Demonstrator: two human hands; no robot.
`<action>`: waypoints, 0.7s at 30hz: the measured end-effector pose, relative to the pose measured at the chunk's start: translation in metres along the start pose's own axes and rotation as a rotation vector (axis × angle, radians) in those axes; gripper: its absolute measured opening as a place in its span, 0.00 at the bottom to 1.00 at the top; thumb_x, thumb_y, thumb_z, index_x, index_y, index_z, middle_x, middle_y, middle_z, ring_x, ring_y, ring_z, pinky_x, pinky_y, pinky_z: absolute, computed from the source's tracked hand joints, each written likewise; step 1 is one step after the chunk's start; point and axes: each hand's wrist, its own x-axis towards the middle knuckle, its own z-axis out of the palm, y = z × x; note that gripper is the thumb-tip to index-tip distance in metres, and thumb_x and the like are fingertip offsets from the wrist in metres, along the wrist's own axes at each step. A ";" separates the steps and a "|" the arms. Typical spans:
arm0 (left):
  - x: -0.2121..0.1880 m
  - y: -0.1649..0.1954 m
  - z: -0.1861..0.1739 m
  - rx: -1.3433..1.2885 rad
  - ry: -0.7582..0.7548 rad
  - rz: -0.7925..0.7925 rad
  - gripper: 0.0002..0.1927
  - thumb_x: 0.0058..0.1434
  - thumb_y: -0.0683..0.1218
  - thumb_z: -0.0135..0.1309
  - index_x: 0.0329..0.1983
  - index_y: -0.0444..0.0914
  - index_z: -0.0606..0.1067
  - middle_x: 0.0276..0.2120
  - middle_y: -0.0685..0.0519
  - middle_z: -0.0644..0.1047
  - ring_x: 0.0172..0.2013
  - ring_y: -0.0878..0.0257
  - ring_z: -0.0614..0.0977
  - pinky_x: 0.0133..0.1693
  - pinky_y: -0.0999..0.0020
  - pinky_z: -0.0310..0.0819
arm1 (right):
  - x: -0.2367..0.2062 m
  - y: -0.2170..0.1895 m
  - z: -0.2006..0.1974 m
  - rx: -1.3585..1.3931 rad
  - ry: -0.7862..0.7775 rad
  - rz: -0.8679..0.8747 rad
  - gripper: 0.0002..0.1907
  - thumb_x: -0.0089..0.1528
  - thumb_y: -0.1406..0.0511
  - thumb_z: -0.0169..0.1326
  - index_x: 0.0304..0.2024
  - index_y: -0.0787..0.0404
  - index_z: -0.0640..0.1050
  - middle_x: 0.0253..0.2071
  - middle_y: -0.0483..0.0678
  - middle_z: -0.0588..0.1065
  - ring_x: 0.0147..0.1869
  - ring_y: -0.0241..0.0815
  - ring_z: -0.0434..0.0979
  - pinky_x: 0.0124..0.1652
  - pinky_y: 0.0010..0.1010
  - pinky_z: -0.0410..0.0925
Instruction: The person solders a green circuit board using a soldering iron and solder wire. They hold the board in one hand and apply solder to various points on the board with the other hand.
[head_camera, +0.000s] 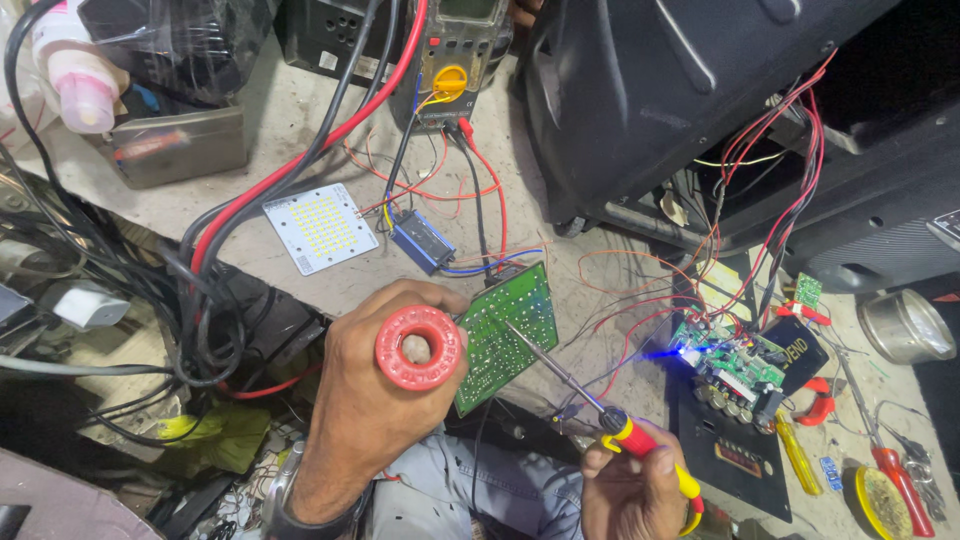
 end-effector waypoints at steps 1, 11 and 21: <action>0.001 0.000 0.001 0.010 -0.006 0.000 0.10 0.51 0.38 0.64 0.36 0.34 0.77 0.38 0.51 0.82 0.36 0.56 0.87 0.37 0.66 0.79 | 0.000 -0.001 0.001 -0.013 0.015 0.005 0.22 0.72 0.57 0.57 0.52 0.73 0.75 0.44 0.62 0.77 0.40 0.54 0.78 0.36 0.43 0.72; 0.003 0.007 0.006 0.137 -0.006 0.025 0.10 0.48 0.39 0.64 0.34 0.37 0.78 0.38 0.51 0.81 0.35 0.52 0.85 0.36 0.62 0.77 | 0.001 -0.002 0.013 -0.076 0.048 0.046 0.21 0.69 0.58 0.58 0.52 0.72 0.76 0.46 0.66 0.78 0.41 0.55 0.80 0.36 0.44 0.74; 0.003 0.008 0.007 0.145 -0.007 0.028 0.11 0.47 0.40 0.63 0.35 0.36 0.78 0.38 0.50 0.81 0.36 0.51 0.85 0.36 0.61 0.77 | 0.003 -0.001 0.015 -0.113 0.048 0.061 0.24 0.66 0.59 0.60 0.52 0.75 0.75 0.45 0.67 0.78 0.41 0.58 0.81 0.36 0.43 0.76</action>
